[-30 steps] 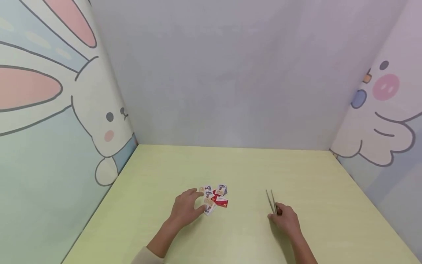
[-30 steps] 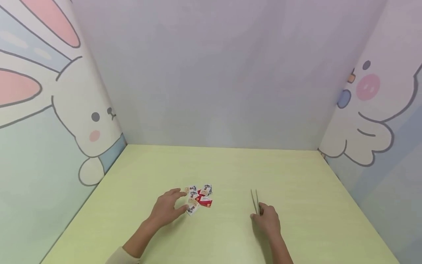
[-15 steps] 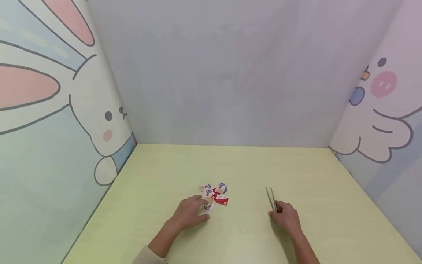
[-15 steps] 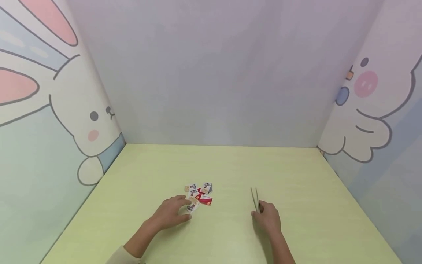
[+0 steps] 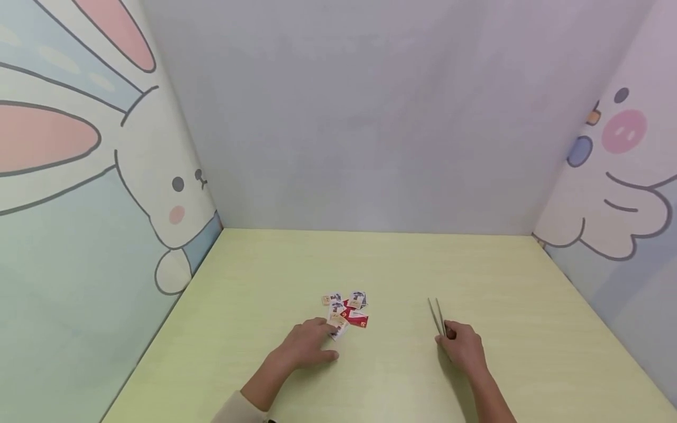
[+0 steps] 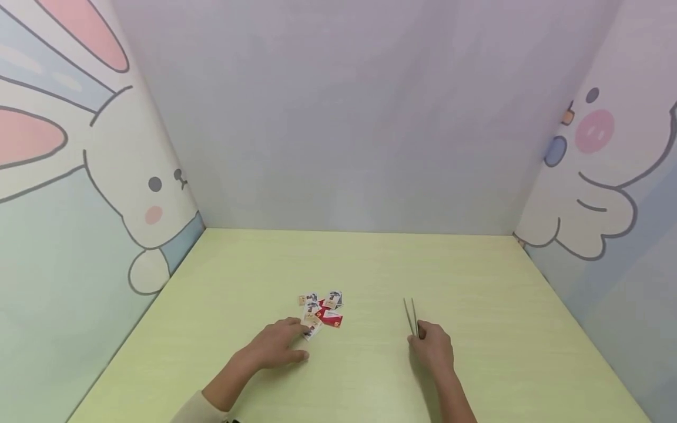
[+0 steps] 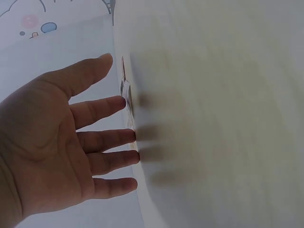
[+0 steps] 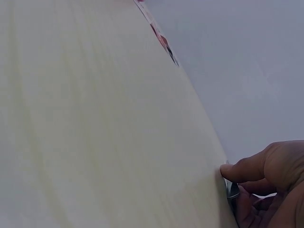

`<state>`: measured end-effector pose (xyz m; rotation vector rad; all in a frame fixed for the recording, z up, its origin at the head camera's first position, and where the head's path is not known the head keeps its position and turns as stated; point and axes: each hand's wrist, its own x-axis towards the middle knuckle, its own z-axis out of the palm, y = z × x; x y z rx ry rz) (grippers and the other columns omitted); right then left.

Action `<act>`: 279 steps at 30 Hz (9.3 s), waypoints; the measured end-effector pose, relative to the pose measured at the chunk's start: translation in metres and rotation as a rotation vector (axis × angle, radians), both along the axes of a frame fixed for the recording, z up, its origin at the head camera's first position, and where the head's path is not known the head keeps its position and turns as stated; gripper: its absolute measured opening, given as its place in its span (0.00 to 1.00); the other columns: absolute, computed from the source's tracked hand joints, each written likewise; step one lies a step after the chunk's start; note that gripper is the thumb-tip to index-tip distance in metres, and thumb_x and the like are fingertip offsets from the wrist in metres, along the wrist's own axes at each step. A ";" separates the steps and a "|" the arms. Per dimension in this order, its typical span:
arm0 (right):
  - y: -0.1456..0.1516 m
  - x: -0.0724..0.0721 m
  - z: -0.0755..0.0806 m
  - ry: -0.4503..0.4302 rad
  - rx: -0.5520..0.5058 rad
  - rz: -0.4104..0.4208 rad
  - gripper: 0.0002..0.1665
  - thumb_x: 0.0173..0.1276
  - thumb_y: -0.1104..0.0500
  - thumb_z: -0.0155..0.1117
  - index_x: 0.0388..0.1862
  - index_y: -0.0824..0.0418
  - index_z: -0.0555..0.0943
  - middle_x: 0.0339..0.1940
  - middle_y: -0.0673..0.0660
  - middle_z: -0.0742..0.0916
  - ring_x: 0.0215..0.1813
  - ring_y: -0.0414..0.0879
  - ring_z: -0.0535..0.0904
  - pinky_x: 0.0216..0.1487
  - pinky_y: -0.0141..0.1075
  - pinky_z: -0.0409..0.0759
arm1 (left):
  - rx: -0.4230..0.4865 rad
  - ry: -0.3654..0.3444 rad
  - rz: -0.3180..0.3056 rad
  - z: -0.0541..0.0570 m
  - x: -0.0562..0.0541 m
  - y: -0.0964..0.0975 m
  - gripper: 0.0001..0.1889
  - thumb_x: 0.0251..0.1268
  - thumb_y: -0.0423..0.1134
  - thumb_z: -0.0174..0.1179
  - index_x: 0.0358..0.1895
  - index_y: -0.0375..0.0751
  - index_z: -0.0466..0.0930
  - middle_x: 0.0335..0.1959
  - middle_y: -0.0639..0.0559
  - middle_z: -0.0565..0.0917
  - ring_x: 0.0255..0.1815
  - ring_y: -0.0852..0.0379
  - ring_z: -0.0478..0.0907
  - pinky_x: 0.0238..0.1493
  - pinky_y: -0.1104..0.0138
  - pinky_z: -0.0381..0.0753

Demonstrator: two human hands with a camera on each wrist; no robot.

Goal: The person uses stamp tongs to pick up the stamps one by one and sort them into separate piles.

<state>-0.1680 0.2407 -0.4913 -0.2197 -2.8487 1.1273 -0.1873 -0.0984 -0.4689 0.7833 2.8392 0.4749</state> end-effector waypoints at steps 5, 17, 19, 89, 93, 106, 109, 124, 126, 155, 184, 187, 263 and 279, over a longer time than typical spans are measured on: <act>0.000 -0.001 -0.001 0.003 -0.001 -0.005 0.22 0.58 0.68 0.61 0.50 0.80 0.74 0.24 0.53 0.76 0.26 0.46 0.68 0.24 0.36 0.65 | 0.003 -0.021 0.003 0.001 0.000 -0.001 0.25 0.52 0.51 0.65 0.51 0.40 0.80 0.52 0.43 0.76 0.52 0.45 0.73 0.48 0.52 0.73; -0.002 0.000 0.000 -0.002 -0.014 -0.078 0.21 0.54 0.70 0.55 0.47 0.79 0.77 0.26 0.57 0.80 0.28 0.49 0.72 0.24 0.37 0.69 | 0.022 -0.045 -0.007 0.002 0.000 -0.002 0.23 0.53 0.49 0.66 0.50 0.40 0.80 0.51 0.45 0.76 0.52 0.47 0.72 0.52 0.55 0.72; -0.003 0.001 0.001 0.008 -0.020 -0.097 0.21 0.54 0.70 0.55 0.47 0.79 0.77 0.27 0.58 0.80 0.27 0.49 0.72 0.23 0.37 0.69 | 0.020 -0.055 -0.005 0.003 -0.001 -0.002 0.23 0.53 0.49 0.66 0.50 0.41 0.80 0.51 0.45 0.76 0.52 0.47 0.72 0.52 0.55 0.72; -0.046 -0.018 0.023 0.109 -0.112 0.106 0.11 0.53 0.72 0.64 0.37 0.67 0.83 0.29 0.55 0.83 0.32 0.45 0.76 0.29 0.35 0.73 | -0.010 -0.089 -0.076 0.002 -0.002 -0.001 0.30 0.47 0.57 0.68 0.54 0.47 0.79 0.59 0.47 0.73 0.61 0.48 0.67 0.58 0.55 0.67; -0.052 -0.018 0.022 0.120 -0.108 0.136 0.09 0.53 0.71 0.65 0.35 0.68 0.83 0.28 0.55 0.83 0.31 0.45 0.76 0.29 0.35 0.73 | -0.010 -0.096 -0.076 0.002 -0.002 -0.001 0.30 0.47 0.57 0.68 0.53 0.46 0.79 0.59 0.47 0.73 0.61 0.48 0.67 0.58 0.56 0.67; -0.067 -0.021 0.016 0.127 -0.124 0.198 0.07 0.54 0.72 0.64 0.33 0.67 0.83 0.23 0.50 0.79 0.26 0.43 0.71 0.25 0.33 0.70 | -0.013 -0.116 -0.077 0.000 0.000 -0.002 0.33 0.45 0.58 0.69 0.55 0.44 0.78 0.60 0.47 0.73 0.62 0.48 0.67 0.59 0.58 0.66; -0.071 -0.022 0.015 0.126 -0.124 0.205 0.07 0.53 0.72 0.65 0.32 0.66 0.83 0.22 0.49 0.78 0.25 0.42 0.70 0.24 0.32 0.69 | -0.008 -0.117 -0.075 0.001 0.002 -0.003 0.34 0.44 0.58 0.69 0.56 0.44 0.77 0.60 0.46 0.72 0.62 0.48 0.66 0.59 0.57 0.66; -0.083 -0.025 0.010 0.069 -0.064 0.336 0.07 0.53 0.72 0.64 0.31 0.65 0.84 0.23 0.49 0.79 0.26 0.42 0.70 0.26 0.33 0.70 | -0.012 -0.088 -0.113 -0.001 0.001 -0.004 0.34 0.45 0.58 0.69 0.56 0.44 0.77 0.60 0.46 0.72 0.62 0.48 0.66 0.59 0.58 0.66; -0.084 -0.026 0.010 0.062 -0.063 0.359 0.07 0.52 0.72 0.64 0.31 0.65 0.84 0.22 0.49 0.79 0.26 0.42 0.70 0.26 0.33 0.70 | -0.013 -0.085 -0.116 -0.001 0.001 -0.004 0.34 0.45 0.58 0.69 0.56 0.43 0.77 0.60 0.46 0.72 0.62 0.48 0.66 0.59 0.58 0.66; -0.111 -0.039 0.013 0.024 -0.008 0.442 0.02 0.54 0.68 0.68 0.26 0.65 0.82 0.20 0.49 0.77 0.25 0.42 0.68 0.26 0.34 0.69 | 0.027 -0.110 -0.097 0.003 0.004 -0.002 0.32 0.48 0.54 0.68 0.56 0.42 0.76 0.61 0.43 0.70 0.63 0.47 0.65 0.60 0.57 0.65; -0.104 -0.030 0.015 0.036 -0.115 0.444 0.04 0.53 0.71 0.61 0.25 0.66 0.82 0.20 0.49 0.78 0.22 0.41 0.69 0.23 0.32 0.68 | 0.031 -0.073 -0.012 0.010 0.008 -0.005 0.29 0.51 0.54 0.66 0.57 0.45 0.76 0.62 0.40 0.69 0.61 0.42 0.66 0.55 0.49 0.69; -0.104 -0.029 0.012 0.027 -0.126 0.436 0.04 0.54 0.71 0.61 0.25 0.66 0.82 0.20 0.49 0.78 0.23 0.41 0.69 0.23 0.31 0.68 | 0.038 -0.077 -0.013 0.008 0.006 -0.005 0.29 0.51 0.54 0.66 0.57 0.45 0.77 0.62 0.40 0.69 0.61 0.42 0.66 0.54 0.48 0.69; -0.098 -0.122 0.007 -0.061 -0.245 0.194 0.04 0.58 0.66 0.62 0.29 0.67 0.83 0.22 0.54 0.79 0.24 0.44 0.71 0.23 0.33 0.69 | -0.079 -0.021 -0.147 -0.008 -0.026 0.041 0.25 0.51 0.55 0.66 0.54 0.51 0.79 0.59 0.52 0.73 0.60 0.54 0.67 0.55 0.59 0.70; -0.110 -0.151 0.007 -0.072 -0.210 0.180 0.05 0.56 0.66 0.61 0.29 0.67 0.83 0.24 0.55 0.80 0.24 0.44 0.71 0.22 0.32 0.68 | -0.040 -0.002 -0.166 -0.009 -0.030 0.039 0.24 0.49 0.50 0.70 0.51 0.49 0.80 0.56 0.52 0.74 0.57 0.54 0.68 0.55 0.62 0.70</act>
